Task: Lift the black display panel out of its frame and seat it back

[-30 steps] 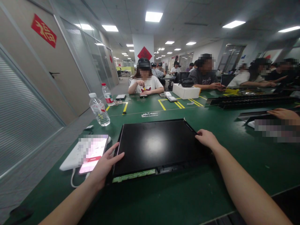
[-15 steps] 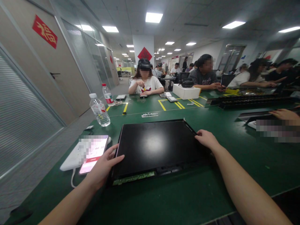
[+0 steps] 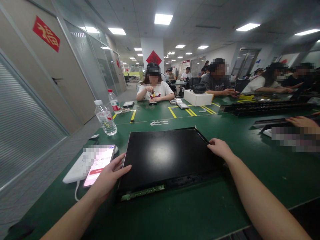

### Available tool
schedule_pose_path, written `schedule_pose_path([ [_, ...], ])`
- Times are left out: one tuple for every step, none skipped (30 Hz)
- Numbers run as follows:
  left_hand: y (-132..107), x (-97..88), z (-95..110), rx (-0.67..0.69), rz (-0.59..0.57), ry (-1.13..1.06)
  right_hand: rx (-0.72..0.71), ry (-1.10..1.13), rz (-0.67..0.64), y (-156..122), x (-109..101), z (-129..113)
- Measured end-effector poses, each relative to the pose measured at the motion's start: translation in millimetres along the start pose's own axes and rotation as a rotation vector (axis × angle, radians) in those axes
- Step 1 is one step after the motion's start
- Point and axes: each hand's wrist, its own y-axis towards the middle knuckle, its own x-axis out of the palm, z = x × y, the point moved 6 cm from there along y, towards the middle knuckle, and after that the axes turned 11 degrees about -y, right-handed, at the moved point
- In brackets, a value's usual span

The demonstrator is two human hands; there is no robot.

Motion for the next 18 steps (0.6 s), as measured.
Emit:
schedule_pose_path([
  [0,0.4,0,-0.004,0.005,-0.010,0.000,0.002,0.006,0,0,0],
  [-1,1.4,0,0.000,0.004,-0.024,0.002,0.003,0.012,0,0,0],
  [-2,2.9,1,0.015,0.004,-0.040,0.005,0.003,0.018,0,0,0],
  [-3,4.8,3,0.041,0.002,-0.056,0.009,0.004,0.021,0,0,1],
  [-5,7.1,6,0.071,0.001,-0.071,0.012,0.004,0.021,0,0,1],
  [-7,9.2,8,0.098,0.005,-0.084,0.013,0.007,0.022,0,0,1],
  [-9,11.6,10,0.111,0.005,-0.098,0.014,0.011,0.021,1,0,1],
  [-11,13.9,12,0.116,0.006,-0.114,0.015,0.017,0.017,1,0,1],
  [-13,16.0,12,0.113,0.004,-0.130,0.018,0.023,0.014,1,0,1],
  [-14,17.7,13,0.108,0.000,-0.146,0.024,0.033,0.014,1,0,1],
  [-15,18.9,14,0.106,-0.004,-0.161,0.031,0.044,0.017,1,-1,2],
  [-15,19.6,14,0.106,-0.007,-0.174,0.037,0.057,0.024,1,-1,2],
  [-15,19.8,14,0.112,-0.011,-0.183,0.039,0.071,0.031,1,-2,3],
  [-16,19.8,15,0.121,-0.015,-0.188,0.036,0.085,0.039,1,-2,3],
  [-16,19.7,15,0.131,-0.022,-0.188,0.030,0.100,0.042,1,-2,2],
  [-16,19.5,15,0.141,-0.028,-0.184,0.023,0.115,0.039,1,-2,2],
  [-16,19.5,16,0.149,-0.034,-0.177,0.018,0.131,0.032,1,-2,1],
  [-16,19.8,16,0.154,-0.040,-0.169,0.015,0.152,0.026,1,-2,0],
])
